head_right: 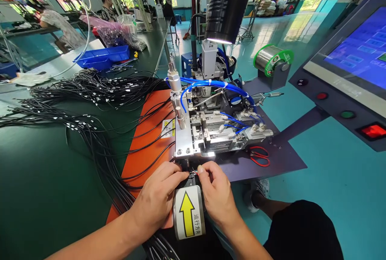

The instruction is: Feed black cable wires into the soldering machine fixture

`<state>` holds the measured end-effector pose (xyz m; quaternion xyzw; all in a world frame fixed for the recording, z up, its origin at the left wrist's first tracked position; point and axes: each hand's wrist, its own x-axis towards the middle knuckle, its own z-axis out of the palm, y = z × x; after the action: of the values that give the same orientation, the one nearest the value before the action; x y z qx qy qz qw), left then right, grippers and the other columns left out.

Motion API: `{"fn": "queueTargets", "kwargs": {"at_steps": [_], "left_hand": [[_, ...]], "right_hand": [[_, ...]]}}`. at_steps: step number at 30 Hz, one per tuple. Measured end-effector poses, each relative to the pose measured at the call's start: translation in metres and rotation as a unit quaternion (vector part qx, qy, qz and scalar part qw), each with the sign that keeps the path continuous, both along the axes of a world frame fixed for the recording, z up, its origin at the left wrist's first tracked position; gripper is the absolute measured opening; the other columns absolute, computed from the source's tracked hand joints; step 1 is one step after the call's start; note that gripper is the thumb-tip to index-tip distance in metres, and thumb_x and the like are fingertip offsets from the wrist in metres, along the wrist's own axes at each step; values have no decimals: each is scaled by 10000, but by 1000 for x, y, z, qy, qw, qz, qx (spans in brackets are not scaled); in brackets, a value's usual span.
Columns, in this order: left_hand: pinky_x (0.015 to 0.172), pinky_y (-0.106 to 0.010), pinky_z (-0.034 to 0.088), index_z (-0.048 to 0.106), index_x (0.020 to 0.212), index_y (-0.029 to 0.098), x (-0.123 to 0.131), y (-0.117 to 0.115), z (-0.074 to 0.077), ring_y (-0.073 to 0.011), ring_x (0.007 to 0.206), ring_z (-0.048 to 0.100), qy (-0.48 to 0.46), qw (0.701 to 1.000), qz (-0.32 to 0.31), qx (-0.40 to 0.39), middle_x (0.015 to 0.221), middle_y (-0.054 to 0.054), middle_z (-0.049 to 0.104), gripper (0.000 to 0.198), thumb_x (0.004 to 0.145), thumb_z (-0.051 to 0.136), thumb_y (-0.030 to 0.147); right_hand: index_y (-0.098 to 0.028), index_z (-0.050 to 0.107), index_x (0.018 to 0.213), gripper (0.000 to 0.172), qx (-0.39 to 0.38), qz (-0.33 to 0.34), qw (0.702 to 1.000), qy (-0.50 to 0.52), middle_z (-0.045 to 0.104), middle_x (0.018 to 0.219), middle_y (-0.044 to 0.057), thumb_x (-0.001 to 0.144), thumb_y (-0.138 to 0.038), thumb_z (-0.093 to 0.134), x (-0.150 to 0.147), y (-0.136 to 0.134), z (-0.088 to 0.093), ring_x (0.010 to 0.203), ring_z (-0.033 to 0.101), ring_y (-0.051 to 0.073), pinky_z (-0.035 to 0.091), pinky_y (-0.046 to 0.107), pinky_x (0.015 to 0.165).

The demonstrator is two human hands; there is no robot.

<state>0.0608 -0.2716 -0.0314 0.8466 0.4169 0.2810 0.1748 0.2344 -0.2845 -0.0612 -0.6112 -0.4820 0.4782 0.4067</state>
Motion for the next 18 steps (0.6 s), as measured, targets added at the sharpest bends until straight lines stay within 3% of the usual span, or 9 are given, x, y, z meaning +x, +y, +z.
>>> {"fn": "queueTargets", "kwargs": {"at_steps": [6, 10, 14, 18], "left_hand": [[695, -316, 480, 674, 956, 153, -1, 1, -2, -201, 818, 503, -10, 1000, -3, -7, 895, -71, 590, 233, 962, 452, 81], [701, -315, 487, 679, 947, 158, -1, 2, -4, -197, 817, 514, -17, 1000, -5, -8, 894, -69, 600, 237, 965, 453, 90], [706, -320, 498, 684, 941, 149, -1, 4, -4, -200, 817, 525, -35, 999, -10, -3, 888, -74, 608, 216, 952, 477, 90], [693, -311, 507, 693, 960, 130, -2, 8, -4, -200, 815, 547, -66, 998, -20, 4, 874, -77, 617, 207, 928, 497, 69]], "right_hand": [[-189, 612, 844, 371, -15, 4, 998, 69, 534, 710, -19, 944, -537, 531, 1, 1, -4, 635, 443, 141, 376, 246, 567], [-194, 633, 885, 383, -43, -18, 998, 41, 459, 636, -41, 927, -565, 547, 7, -4, -1, 586, 394, 134, 324, 244, 518], [-189, 652, 842, 374, -24, 5, 1000, 8, 577, 734, 4, 915, -548, 572, 6, -8, 6, 650, 471, 155, 387, 264, 579], [-201, 637, 841, 354, -29, -2, 1000, -1, 604, 743, 5, 926, -535, 555, 2, -8, 10, 656, 508, 164, 408, 264, 583]]}}
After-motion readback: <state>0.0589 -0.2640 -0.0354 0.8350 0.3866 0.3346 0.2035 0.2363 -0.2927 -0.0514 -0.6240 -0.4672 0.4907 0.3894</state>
